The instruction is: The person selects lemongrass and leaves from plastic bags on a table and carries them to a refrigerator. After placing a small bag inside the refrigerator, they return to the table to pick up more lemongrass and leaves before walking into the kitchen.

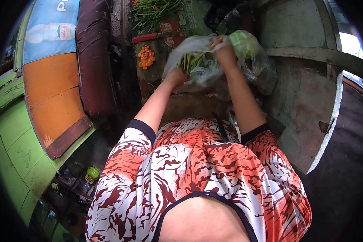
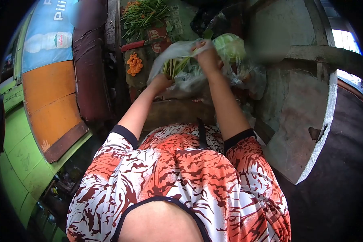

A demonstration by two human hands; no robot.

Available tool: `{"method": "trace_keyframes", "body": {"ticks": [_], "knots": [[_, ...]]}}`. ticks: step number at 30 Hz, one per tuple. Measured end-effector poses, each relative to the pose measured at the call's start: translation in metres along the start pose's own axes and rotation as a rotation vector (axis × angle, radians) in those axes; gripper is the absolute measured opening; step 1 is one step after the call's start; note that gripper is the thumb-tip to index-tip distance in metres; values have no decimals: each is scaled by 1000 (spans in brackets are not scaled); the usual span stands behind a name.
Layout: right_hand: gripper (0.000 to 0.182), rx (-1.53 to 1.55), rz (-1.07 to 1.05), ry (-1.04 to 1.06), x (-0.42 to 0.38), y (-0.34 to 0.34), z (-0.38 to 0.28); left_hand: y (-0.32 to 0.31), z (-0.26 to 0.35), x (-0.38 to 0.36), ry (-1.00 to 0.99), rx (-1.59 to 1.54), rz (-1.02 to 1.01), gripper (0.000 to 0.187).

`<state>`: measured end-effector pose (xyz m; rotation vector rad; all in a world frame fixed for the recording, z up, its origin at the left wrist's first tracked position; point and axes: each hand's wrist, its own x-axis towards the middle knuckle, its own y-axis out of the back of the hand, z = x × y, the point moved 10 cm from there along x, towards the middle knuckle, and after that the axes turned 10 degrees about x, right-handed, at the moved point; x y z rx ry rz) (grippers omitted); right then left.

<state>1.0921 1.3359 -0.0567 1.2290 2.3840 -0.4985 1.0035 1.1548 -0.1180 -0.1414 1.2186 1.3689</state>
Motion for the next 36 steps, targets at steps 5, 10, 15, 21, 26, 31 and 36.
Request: {"method": "trace_keyframes", "body": {"ticks": [5, 10, 15, 21, 26, 31, 36], "knots": [[22, -79, -56, -144, 6, -6, -2, -2, -11, -16, -44, -23, 207, 29], [24, -506, -336, -357, -17, -46, 48, 2, -8, -24, 8, -28, 305, 26], [38, -775, -168, 80, -2, -52, 43, 11, 10, -46, 39, 56, 293, 21], [19, -385, -401, -271, -4, -39, 55, 3, 11, -42, 44, 130, 313, 23], [18, -362, -304, -288, -16, -23, 36, 14, 12, -36, -152, -75, 366, 27], [32, -873, -252, 1069, -33, -56, -40, 27, 43, -46, -225, 69, 391, 26], [42, -1183, -393, 73, 21, -52, 50, 20, 58, -24, -320, 137, 351, 26]]}}
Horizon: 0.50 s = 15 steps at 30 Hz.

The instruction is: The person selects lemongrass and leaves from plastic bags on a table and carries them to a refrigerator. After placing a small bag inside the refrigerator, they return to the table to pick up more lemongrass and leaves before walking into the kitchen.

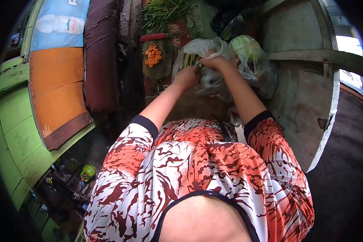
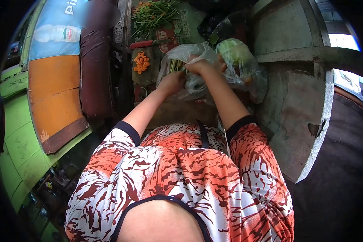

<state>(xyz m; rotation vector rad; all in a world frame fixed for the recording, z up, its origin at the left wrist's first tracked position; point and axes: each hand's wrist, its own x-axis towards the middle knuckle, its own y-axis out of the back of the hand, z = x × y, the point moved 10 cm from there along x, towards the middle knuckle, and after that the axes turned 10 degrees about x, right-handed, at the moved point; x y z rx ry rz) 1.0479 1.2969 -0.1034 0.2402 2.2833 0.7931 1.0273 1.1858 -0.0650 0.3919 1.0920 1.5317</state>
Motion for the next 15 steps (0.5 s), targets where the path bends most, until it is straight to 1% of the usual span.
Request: {"method": "trace_keyframes", "body": {"ticks": [1, 2, 3, 4, 5, 7, 8, 11, 13, 15], "knots": [[42, -1, 0, -3, 2, 7, -3, -3, -14, 10, 55, -9, -6, 27], [42, 101, -98, -61, 3, 5, 0, -6, -27, 19, 112, -18, -13, 27], [42, 203, -196, -117, 4, 1, 2, -2, -30, 27, 113, -21, -14, 27], [42, 202, -200, -119, 10, 1, 4, 6, -36, 33, 158, 5, 1, 27], [40, 240, -171, -123, 17, 5, 6, 14, -41, 38, 201, 32, 16, 27], [38, 274, -135, -126, 35, 10, 15, 11, -46, 55, 227, 40, 15, 27], [36, 318, -124, -164, 43, 7, 23, 9, -49, 62, 253, 50, 13, 26], [31, 382, -90, -227, 49, 8, 38, 20, -38, 64, 273, 71, 30, 28], [30, 398, -74, -249, 45, 8, 45, 9, -42, 70, 274, 25, 3, 29], [29, 535, 12, -156, 44, 15, 42, -10, -53, 73, 281, -19, -24, 29]]}}
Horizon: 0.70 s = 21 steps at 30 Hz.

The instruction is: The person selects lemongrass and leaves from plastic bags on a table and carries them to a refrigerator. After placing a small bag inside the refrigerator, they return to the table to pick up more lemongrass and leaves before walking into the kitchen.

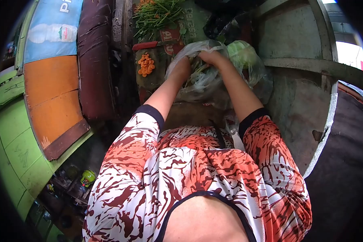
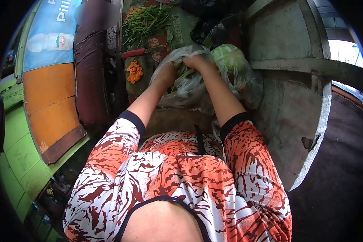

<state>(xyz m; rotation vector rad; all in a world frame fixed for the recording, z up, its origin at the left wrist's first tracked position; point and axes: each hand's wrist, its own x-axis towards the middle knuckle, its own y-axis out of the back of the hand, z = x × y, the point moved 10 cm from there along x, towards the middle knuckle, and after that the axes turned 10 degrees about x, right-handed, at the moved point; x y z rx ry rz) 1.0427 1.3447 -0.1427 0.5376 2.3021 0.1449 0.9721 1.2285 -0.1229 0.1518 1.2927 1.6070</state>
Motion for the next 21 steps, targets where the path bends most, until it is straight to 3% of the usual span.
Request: {"method": "trace_keyframes", "body": {"ticks": [2, 5, 9, 11, 15, 18, 20, 21], "knots": [[31, 77, 23, 46, -16, -5, -7, -14, -18, -8, -99, -55, 130, 32], [37, 154, 37, 89, -35, -3, -22, -34, -39, -11, -104, -191, 94, 35], [44, 216, 100, 37, -30, -2, -14, -16, -29, -19, -48, -242, 169, 31], [41, 148, 118, 27, -41, -1, -28, 14, -4, -38, -12, -23, 40, 26], [34, 85, 51, 93, -23, -9, -31, 2, -12, -36, -123, 76, -74, 23], [33, 81, 25, 60, -30, -14, -36, 5, -29, -48, -100, -65, 8, 24], [31, 66, -7, 27, -35, -18, -43, 38, -35, -60, -32, -122, 245, 25], [31, 57, -24, 11, -38, -20, -48, 36, -35, -60, -30, -122, 243, 25]]}}
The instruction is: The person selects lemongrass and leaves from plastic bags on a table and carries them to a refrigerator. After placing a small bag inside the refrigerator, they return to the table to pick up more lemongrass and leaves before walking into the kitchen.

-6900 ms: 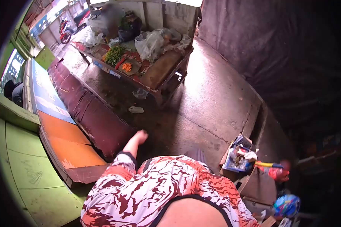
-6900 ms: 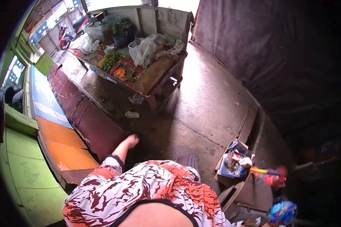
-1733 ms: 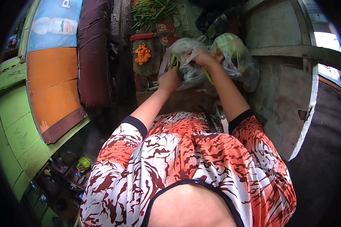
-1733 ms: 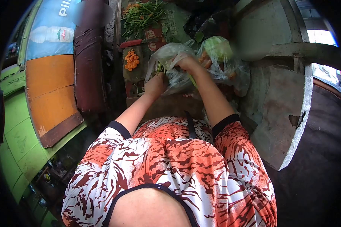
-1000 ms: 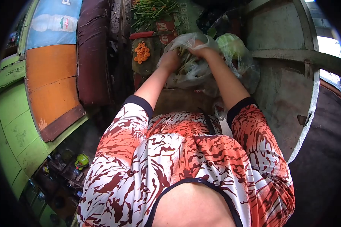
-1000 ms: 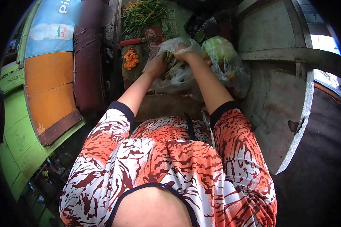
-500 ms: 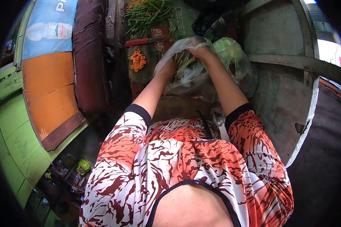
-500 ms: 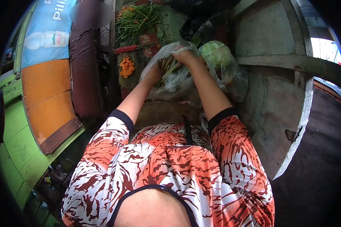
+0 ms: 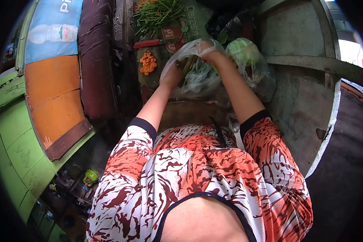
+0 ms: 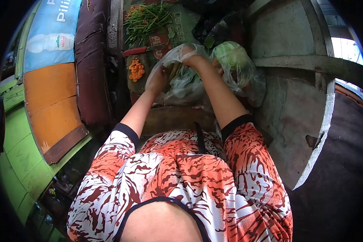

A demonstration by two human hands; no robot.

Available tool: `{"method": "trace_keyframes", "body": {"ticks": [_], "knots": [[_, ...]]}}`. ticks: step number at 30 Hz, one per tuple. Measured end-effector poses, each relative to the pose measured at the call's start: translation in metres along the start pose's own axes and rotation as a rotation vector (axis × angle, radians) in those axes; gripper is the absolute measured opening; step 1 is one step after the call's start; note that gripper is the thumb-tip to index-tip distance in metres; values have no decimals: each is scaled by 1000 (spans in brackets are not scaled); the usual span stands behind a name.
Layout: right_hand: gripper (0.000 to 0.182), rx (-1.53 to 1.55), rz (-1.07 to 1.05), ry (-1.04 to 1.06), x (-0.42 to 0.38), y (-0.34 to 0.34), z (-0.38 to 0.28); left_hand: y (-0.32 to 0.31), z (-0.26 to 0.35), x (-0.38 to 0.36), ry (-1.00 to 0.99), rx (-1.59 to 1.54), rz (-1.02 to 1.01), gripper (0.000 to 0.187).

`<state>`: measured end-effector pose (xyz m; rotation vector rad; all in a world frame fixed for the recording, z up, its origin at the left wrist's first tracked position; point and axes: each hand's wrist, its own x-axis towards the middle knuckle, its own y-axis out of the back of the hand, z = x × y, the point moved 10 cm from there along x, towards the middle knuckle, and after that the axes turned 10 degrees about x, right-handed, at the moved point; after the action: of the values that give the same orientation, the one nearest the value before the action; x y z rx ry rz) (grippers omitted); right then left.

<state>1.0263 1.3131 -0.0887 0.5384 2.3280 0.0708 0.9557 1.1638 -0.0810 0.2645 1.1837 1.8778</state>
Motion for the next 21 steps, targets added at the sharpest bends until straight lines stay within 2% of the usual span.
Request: {"method": "trace_keyframes", "body": {"ticks": [4, 6, 9, 12, 13, 14, 15, 18, 20, 21], "knots": [[29, -30, -55, -51, -12, -9, -17, -1, 8, 6, -82, 96, 97, 26], [28, -67, -47, 17, -15, -8, -29, -3, 15, 14, -123, 155, 161, 26], [29, 27, -39, 27, -9, -8, -23, -12, 17, 25, -98, 299, 110, 26], [28, 8, -48, 24, -15, -4, -25, -11, 10, 32, -10, 234, -6, 29], [28, 9, -47, 24, -16, -3, -26, -12, 0, 31, 71, 174, -112, 30], [27, 66, -34, 2, -18, -1, -24, -14, -10, 27, 152, 115, -220, 31], [27, 123, -23, -22, -19, -1, -18, -11, -13, 25, 152, 118, -227, 31], [25, 179, -54, -25, -14, -9, -14, -6, -15, 19, 118, 136, -204, 31], [24, 212, -52, -17, -6, -14, -11, 8, -13, 22, 58, -30, 3, 29], [24, 245, -47, -9, -3, -16, -10, 12, -8, 20, 59, -29, 3, 29]]}}
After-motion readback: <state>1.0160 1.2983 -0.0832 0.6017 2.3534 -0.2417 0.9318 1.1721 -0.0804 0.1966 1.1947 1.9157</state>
